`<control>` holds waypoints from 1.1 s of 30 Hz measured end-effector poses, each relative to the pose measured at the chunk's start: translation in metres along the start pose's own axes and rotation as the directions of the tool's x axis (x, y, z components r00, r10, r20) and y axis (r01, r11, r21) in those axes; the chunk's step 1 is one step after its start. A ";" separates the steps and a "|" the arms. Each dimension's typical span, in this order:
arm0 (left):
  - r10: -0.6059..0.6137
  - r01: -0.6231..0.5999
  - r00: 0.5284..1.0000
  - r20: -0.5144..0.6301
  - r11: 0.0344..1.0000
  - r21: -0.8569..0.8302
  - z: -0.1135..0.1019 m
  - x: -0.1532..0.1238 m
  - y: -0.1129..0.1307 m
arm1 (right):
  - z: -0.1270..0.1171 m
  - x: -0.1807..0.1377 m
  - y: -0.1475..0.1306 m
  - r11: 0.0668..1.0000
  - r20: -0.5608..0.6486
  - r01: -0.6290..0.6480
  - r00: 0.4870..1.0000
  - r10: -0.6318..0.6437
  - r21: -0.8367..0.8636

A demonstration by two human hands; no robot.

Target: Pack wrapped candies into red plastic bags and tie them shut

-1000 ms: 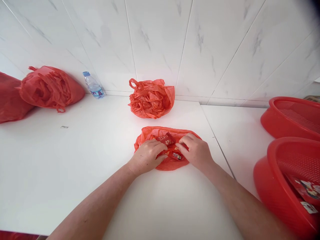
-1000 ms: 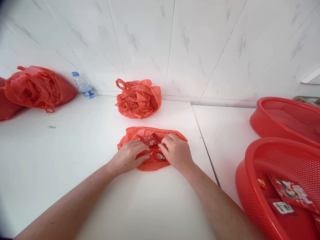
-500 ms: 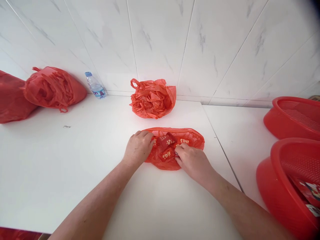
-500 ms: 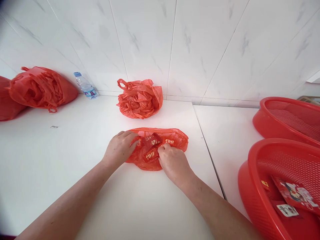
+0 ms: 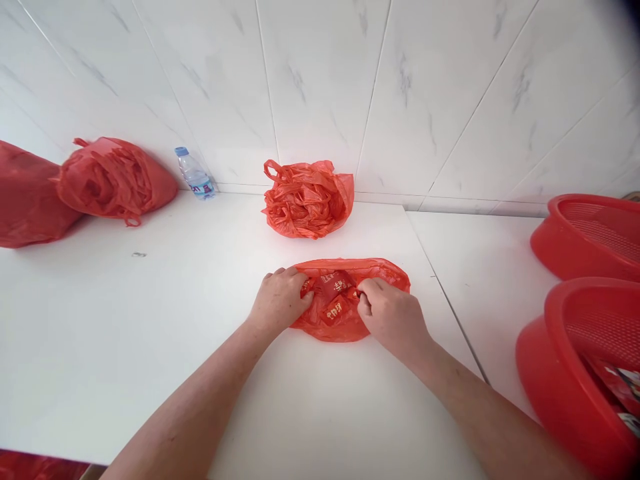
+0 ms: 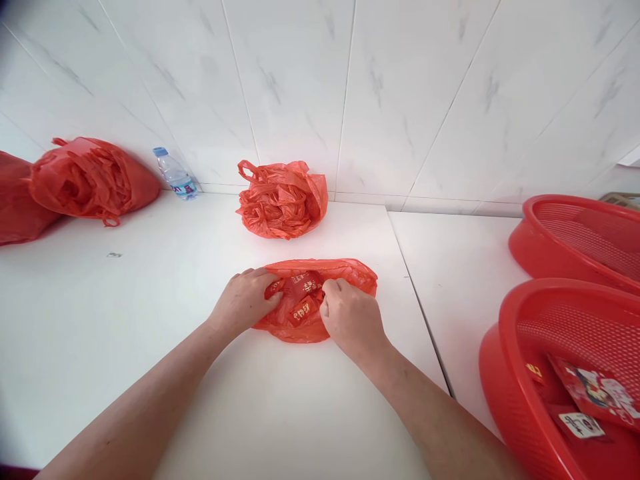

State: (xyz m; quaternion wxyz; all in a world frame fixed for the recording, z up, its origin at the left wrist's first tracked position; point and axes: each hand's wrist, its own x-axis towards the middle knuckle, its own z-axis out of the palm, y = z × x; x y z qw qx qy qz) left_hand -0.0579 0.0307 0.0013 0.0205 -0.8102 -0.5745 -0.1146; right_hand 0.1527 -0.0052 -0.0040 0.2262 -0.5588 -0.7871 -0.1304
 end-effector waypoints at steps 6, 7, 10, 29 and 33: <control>-0.014 0.014 0.998 -0.059 1.000 -0.003 -0.002 0.000 -0.001 | 0.006 0.001 0.003 0.995 -0.099 -0.005 0.995 0.015 0.097; -0.013 0.013 0.996 -0.085 1.000 -0.007 -0.003 0.000 -0.001 | 0.007 0.001 0.004 0.991 -0.077 -0.021 0.997 0.031 0.133; -0.011 0.010 0.987 -0.161 1.000 -0.008 -0.005 0.001 -0.002 | 0.006 0.002 0.003 0.941 0.049 -0.135 0.991 0.126 0.310; 0.151 -0.178 0.971 -0.186 0.974 -0.139 0.000 -0.002 0.003 | 0.014 0.009 0.000 0.963 0.003 -0.004 1.000 0.003 0.271; 0.256 -0.296 0.950 -0.180 0.922 -0.249 0.003 -0.003 0.008 | 0.024 0.012 -0.004 0.959 0.063 0.114 0.989 -0.135 0.259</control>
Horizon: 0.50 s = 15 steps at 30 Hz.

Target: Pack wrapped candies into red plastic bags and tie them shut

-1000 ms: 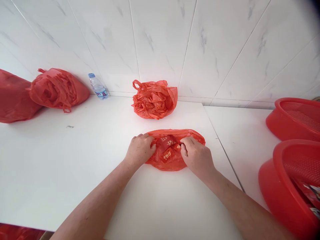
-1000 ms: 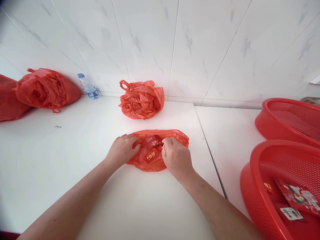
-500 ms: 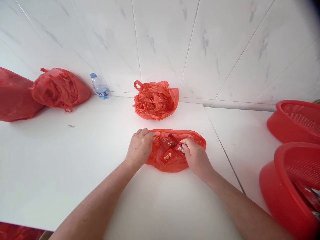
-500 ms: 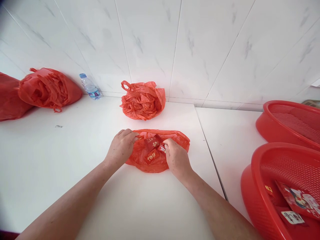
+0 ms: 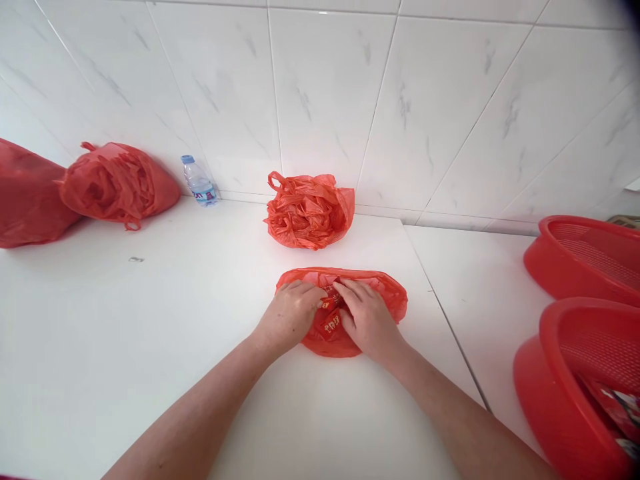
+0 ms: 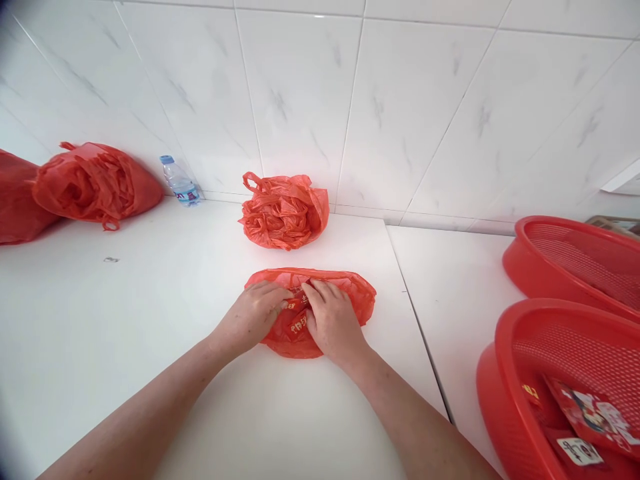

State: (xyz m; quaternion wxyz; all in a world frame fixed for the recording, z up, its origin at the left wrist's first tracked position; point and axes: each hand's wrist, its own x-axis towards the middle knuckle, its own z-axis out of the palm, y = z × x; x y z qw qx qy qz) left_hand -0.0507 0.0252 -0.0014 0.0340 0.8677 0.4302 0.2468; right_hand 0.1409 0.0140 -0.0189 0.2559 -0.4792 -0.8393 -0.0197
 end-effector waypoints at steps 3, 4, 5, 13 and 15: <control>0.001 0.000 1.000 0.025 1.000 -0.031 -0.002 0.001 0.004 | 0.007 -0.001 0.000 1.000 0.057 0.027 0.998 -0.026 -0.015; -0.006 0.007 1.000 0.029 0.999 -0.032 -0.003 0.001 0.005 | 0.009 -0.002 0.001 1.000 0.061 0.023 0.998 -0.022 -0.017; -0.011 0.012 0.999 0.030 0.999 -0.035 -0.004 0.002 0.005 | 0.009 -0.002 0.001 1.000 0.060 0.010 0.998 -0.009 -0.018; -0.074 0.070 0.995 -0.071 0.996 -0.054 -0.006 0.002 0.004 | 0.006 -0.001 0.001 0.996 0.001 -0.084 0.996 0.084 -0.011; -0.108 0.099 0.984 -0.140 0.993 -0.069 -0.007 0.002 0.003 | 0.005 -0.001 0.001 0.995 -0.045 -0.100 0.994 0.100 0.007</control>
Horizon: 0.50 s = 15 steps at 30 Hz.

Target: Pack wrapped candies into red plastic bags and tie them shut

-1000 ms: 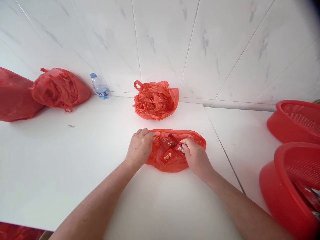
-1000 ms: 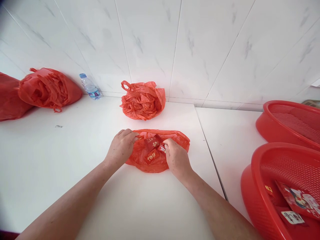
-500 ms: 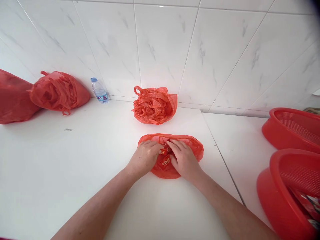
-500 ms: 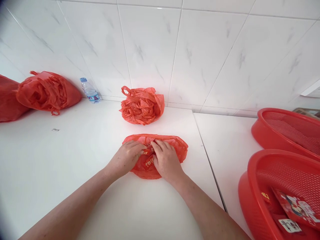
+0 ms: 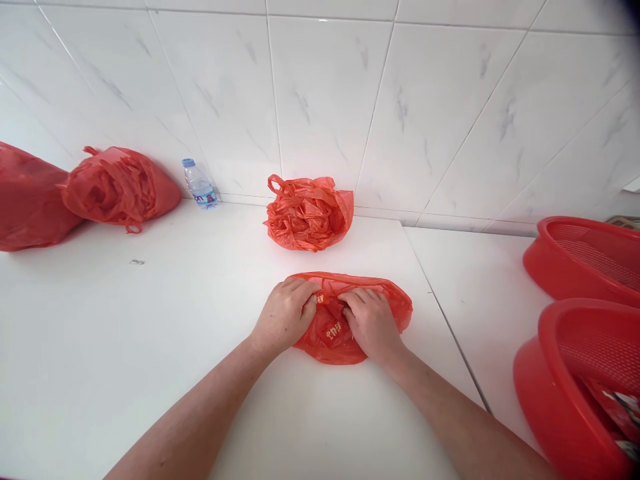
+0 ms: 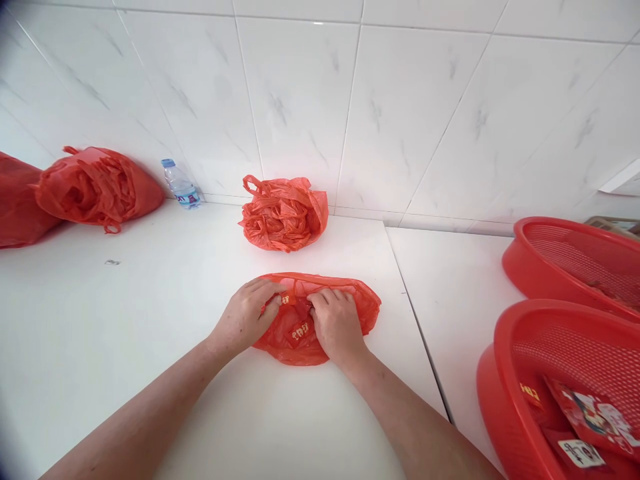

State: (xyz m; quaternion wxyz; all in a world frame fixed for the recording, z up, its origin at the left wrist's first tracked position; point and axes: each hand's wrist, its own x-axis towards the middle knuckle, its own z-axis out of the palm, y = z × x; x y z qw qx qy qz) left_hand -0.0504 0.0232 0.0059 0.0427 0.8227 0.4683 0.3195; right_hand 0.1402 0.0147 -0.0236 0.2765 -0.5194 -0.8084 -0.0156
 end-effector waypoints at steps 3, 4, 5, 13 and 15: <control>-0.049 0.048 0.996 -0.070 0.999 -0.009 -0.002 -0.001 0.000 | -0.003 0.000 0.000 0.999 -0.074 -0.029 0.997 0.032 0.036; -0.060 0.059 0.995 -0.080 0.998 -0.007 -0.003 -0.001 0.000 | -0.003 0.000 0.001 0.998 -0.096 -0.039 0.994 0.043 0.050; -0.067 0.067 0.994 -0.087 0.998 -0.004 -0.003 -0.001 0.000 | -0.004 0.000 0.001 0.997 -0.115 -0.050 0.992 0.057 0.066; -0.040 0.039 0.998 -0.041 0.999 -0.029 -0.001 -0.002 0.000 | -0.008 -0.001 0.007 0.989 -0.200 -0.092 0.973 0.114 0.115; -0.027 0.027 0.999 -0.020 0.999 -0.031 0.001 -0.003 0.000 | -0.008 -0.001 0.006 0.991 -0.226 -0.074 0.969 0.097 0.107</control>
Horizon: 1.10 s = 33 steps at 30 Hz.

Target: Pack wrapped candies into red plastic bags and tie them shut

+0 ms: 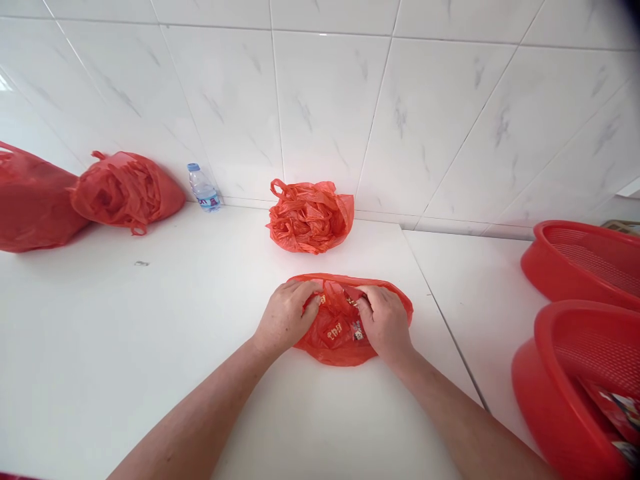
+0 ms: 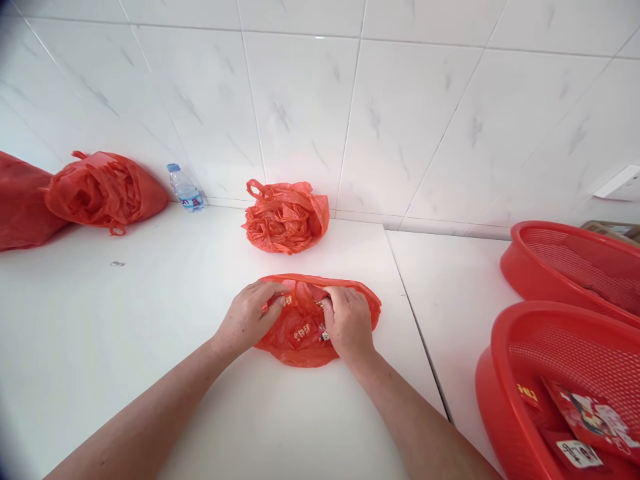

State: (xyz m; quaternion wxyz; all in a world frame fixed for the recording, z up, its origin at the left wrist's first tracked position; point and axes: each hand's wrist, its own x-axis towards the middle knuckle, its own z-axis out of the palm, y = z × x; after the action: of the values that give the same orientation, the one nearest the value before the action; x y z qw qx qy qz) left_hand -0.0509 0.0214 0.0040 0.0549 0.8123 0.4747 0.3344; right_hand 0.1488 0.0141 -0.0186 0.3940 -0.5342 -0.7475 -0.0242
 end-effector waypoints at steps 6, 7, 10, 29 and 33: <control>0.040 -0.039 0.999 -0.007 0.998 0.059 0.000 0.001 -0.005 | -0.009 0.007 0.004 0.992 -0.061 0.090 0.993 -0.096 -0.093; 0.043 -0.041 0.999 -0.019 0.996 0.082 -0.002 0.002 -0.007 | -0.013 0.009 0.008 0.991 -0.099 0.062 0.992 -0.073 -0.118; -0.007 0.015 0.999 -0.052 0.986 0.166 -0.009 0.004 -0.014 | -0.025 0.015 0.029 0.982 -0.201 -0.085 0.978 0.051 -0.168; -0.177 0.693 0.635 0.751 0.561 -0.453 -0.054 0.006 -0.048 | -0.059 0.022 0.091 0.854 0.631 -0.515 0.687 0.360 0.073; -0.258 0.631 0.775 0.577 0.379 -0.677 -0.046 0.008 -0.052 | -0.062 0.024 0.088 0.728 0.604 -0.659 0.663 0.443 0.189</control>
State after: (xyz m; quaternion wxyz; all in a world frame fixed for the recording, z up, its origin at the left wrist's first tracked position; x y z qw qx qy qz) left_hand -0.1136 0.0452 0.0222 0.6212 0.5633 0.4344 0.3288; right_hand 0.2528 0.0424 0.0045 0.2633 -0.6344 -0.6106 0.3941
